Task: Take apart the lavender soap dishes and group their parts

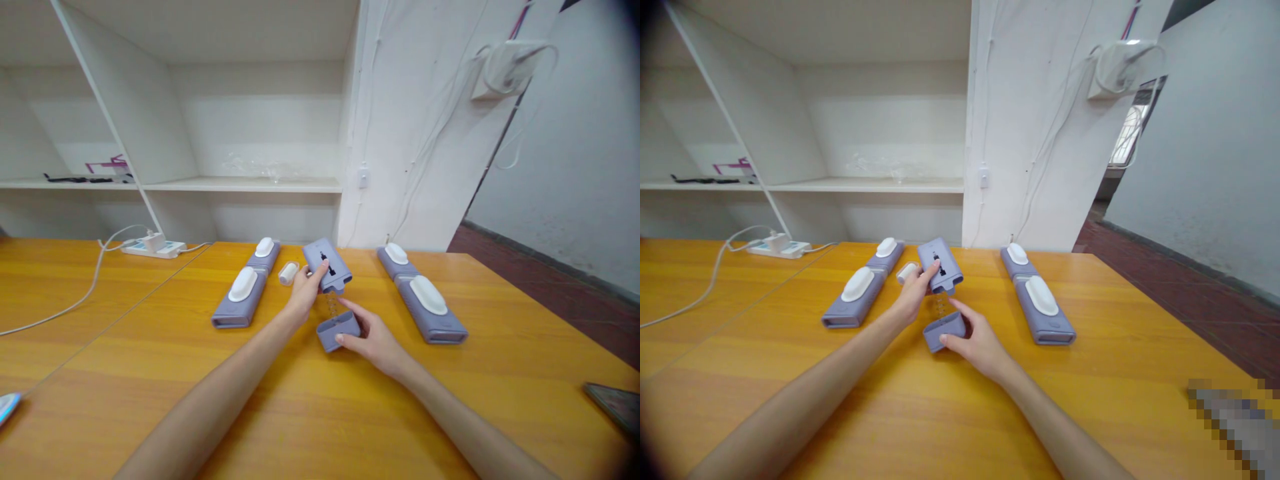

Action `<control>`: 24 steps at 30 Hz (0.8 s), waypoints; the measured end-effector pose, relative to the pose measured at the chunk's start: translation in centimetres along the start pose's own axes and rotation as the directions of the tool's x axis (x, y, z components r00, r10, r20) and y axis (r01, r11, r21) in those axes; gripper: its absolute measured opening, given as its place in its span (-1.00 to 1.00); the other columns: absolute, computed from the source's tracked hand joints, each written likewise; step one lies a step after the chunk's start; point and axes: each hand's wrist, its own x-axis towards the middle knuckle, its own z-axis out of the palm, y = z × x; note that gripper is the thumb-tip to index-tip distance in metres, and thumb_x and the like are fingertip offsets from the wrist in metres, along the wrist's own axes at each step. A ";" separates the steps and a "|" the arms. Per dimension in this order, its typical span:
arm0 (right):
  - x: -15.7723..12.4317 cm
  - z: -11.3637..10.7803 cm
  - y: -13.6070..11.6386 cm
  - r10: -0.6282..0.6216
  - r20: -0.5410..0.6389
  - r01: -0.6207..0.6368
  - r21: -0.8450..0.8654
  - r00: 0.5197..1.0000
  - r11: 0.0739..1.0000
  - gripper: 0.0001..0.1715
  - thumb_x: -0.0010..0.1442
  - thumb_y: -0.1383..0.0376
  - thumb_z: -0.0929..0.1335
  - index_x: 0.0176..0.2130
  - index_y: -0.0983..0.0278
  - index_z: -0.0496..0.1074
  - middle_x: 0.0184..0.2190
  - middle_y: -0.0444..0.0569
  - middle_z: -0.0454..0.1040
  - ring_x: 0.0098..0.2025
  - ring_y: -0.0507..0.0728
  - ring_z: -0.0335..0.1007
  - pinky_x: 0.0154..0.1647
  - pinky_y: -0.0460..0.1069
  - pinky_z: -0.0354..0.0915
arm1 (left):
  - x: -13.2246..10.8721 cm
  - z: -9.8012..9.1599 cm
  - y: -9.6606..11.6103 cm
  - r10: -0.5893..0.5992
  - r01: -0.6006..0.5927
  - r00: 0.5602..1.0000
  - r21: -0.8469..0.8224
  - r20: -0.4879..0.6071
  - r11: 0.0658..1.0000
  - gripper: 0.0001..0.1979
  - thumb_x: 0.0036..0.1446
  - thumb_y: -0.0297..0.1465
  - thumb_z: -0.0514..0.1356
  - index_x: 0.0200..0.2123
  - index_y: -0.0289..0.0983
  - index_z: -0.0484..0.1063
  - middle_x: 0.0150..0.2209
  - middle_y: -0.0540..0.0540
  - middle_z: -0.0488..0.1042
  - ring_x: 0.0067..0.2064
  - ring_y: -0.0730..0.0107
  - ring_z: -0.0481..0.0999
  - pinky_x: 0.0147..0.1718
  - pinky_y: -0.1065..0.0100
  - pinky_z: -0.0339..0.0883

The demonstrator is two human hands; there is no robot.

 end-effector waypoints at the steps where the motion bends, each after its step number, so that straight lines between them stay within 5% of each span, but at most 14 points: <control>1: 0.0 0.0 0.3 -0.016 -0.022 0.016 -0.008 1.000 1.000 -0.20 -0.05 0.25 0.47 0.16 0.24 0.21 -0.16 -0.06 0.49 -0.18 0.16 0.41 -0.10 0.07 0.31 | 0.0 -0.3 0.5 0.045 -0.045 0.999 0.010 0.012 0.999 -0.54 -0.02 -0.10 0.28 -0.18 -0.33 0.41 -0.23 -0.18 0.54 -0.27 0.28 0.54 -0.38 0.39 0.41; 7: 0.7 -1.6 1.5 -0.141 -0.293 0.037 -0.333 0.946 0.942 -0.50 -0.03 0.20 0.45 -0.07 0.20 0.36 -0.19 -0.03 0.50 -0.17 0.22 0.42 -0.09 0.12 0.30 | 0.2 -2.5 3.7 0.408 -0.402 0.905 0.074 -0.120 0.913 -0.60 0.05 -0.14 0.24 -0.13 -0.27 0.35 -0.12 -0.13 0.50 -0.14 0.30 0.52 -0.17 0.34 0.41; 13: 0.7 -2.9 1.3 -0.227 -0.357 -0.001 -0.537 0.906 0.844 -0.53 -0.03 0.20 0.43 -0.08 0.19 0.37 -0.19 -0.02 0.50 -0.19 0.22 0.42 -0.12 0.11 0.30 | 1.3 -5.0 6.2 0.540 -0.481 0.742 0.244 -0.397 0.842 -0.59 0.07 -0.12 0.23 -0.13 -0.24 0.27 -0.12 -0.13 0.47 -0.16 0.35 0.50 -0.26 0.41 0.42; 15: 0.7 -2.8 1.2 -0.236 -0.388 -0.016 -0.546 0.891 0.837 -0.53 -0.02 0.18 0.42 -0.08 0.19 0.35 -0.19 -0.02 0.50 -0.20 0.21 0.43 -0.14 0.09 0.31 | 1.3 -5.6 6.4 0.498 -0.426 0.790 0.263 -0.359 0.866 -0.57 0.06 -0.08 0.20 -0.13 -0.26 0.29 -0.16 -0.13 0.48 -0.24 0.38 0.51 -0.41 0.46 0.40; 17: 0.7 -2.7 1.2 -0.245 -0.429 -0.042 -0.560 0.869 0.828 -0.54 -0.02 0.16 0.41 -0.11 0.20 0.34 -0.20 -0.03 0.50 -0.21 0.20 0.43 -0.16 0.07 0.31 | 0.8 -5.9 6.0 0.373 -0.310 0.912 0.308 -0.170 0.899 -0.54 0.05 -0.04 0.19 -0.16 -0.30 0.35 -0.28 -0.12 0.50 -0.40 0.41 0.49 -0.59 0.49 0.30; 19: 0.8 -2.6 1.2 -0.256 -0.452 -0.062 -0.578 0.855 0.814 -0.55 -0.02 0.15 0.41 -0.12 0.21 0.33 -0.22 -0.04 0.50 -0.23 0.19 0.44 -0.18 0.06 0.32 | -0.1 -5.9 5.1 0.166 -0.176 0.984 0.398 0.060 0.900 -0.50 0.02 -0.02 0.20 -0.19 -0.33 0.39 -0.41 -0.09 0.49 -0.53 0.45 0.42 -0.70 0.51 0.17; 21: 0.8 -2.5 1.3 -0.268 -0.461 -0.065 -0.587 0.846 0.807 -0.56 -0.02 0.15 0.40 -0.12 0.21 0.32 -0.23 -0.04 0.50 -0.23 0.19 0.44 -0.19 0.06 0.32 | -1.1 -5.6 3.8 -0.007 -0.087 0.982 0.479 0.191 0.874 -0.49 0.01 -0.02 0.20 -0.19 -0.35 0.41 -0.46 -0.08 0.49 -0.57 0.46 0.40 -0.70 0.51 0.13; 24: 0.8 -2.7 1.5 -0.290 -0.492 -0.055 -0.573 0.821 0.818 -0.54 0.00 0.14 0.40 -0.11 0.21 0.31 -0.22 -0.02 0.49 -0.23 0.20 0.44 -0.20 0.07 0.33 | -1.8 -4.8 2.0 -0.100 -0.047 0.970 0.572 0.224 0.819 -0.50 0.03 -0.01 0.18 -0.18 -0.35 0.42 -0.41 -0.11 0.53 -0.48 0.38 0.47 -0.59 0.47 0.21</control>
